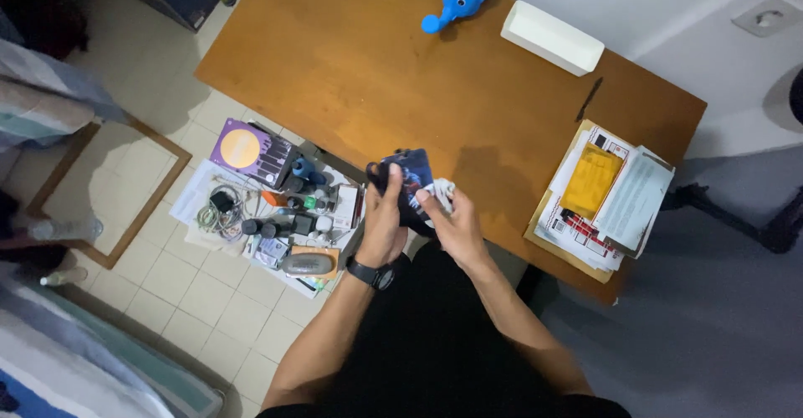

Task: The person wipes the covers of several notebooks, a small box, a yellow envelope, and a white plastic tray using a cloth. They pick up each item from a pile on the floor, wipe it, and place it on a wooden table. The person also wipes a small black pouch and two books with a purple and blue cover.

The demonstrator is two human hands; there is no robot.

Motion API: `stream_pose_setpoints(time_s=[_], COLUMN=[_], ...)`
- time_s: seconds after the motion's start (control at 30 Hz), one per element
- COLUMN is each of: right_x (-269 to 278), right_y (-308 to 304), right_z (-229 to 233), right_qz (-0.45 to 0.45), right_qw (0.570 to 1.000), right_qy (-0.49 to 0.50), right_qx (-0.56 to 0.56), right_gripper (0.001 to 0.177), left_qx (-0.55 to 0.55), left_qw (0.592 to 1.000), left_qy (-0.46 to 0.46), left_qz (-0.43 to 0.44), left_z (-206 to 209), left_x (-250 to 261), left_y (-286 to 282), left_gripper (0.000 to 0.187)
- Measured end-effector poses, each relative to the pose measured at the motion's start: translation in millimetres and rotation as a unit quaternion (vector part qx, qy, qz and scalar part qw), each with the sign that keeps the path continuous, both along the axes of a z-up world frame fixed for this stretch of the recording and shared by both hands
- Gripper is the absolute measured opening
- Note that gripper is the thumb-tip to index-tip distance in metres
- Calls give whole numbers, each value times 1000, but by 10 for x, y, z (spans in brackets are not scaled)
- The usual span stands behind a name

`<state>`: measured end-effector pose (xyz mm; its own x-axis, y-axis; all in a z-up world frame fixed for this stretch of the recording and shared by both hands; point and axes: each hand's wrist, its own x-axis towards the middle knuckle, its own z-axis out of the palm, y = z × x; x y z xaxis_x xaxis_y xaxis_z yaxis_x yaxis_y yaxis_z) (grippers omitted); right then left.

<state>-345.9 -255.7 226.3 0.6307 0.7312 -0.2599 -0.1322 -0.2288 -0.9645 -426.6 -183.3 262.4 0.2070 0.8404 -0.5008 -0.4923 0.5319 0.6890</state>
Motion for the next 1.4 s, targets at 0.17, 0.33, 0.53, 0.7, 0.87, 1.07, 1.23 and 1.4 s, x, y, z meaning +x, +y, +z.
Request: stream_pose_setpoints(time_s=[0.17,0.33,0.53,0.7,0.87,1.07,1.23,1.4], right_x=[74,-108,109,-79,131,-90,-3,11], right_y=[-34,46,-259,-123,-250,21,-115,54], right_z=[-49,108,-224,-256,-439,-169,-612,-379], right_qz=[-27,115,-40,-65,-100,39,-162,-134], right_qw=[931,858,967,989,995,887,972,980], right_qy=[-358,-478,-241,120,6,-437,-161,85], right_qx=[66,150,72,62,-3,141,54,117], right_gripper=[20,36,31,27,21,14,27,19], left_qx=[-23,-99,-98,-40,-7,16,-35,21], left_qw=[999,992,992,999,998,981,978,942], left_qy=[-20,-72,-75,4,58,112,127,157], left_qz=[18,-36,4,-18,24,-156,-159,-296], left_z=[-108,61,-399,-453,-507,-196,-297,-478], left_x=[0,112,30,73,56,78,-84,-171], left_y=[58,-29,119,82,98,-27,-9,56], left_gripper=[29,27,27,32,30,26,31,30])
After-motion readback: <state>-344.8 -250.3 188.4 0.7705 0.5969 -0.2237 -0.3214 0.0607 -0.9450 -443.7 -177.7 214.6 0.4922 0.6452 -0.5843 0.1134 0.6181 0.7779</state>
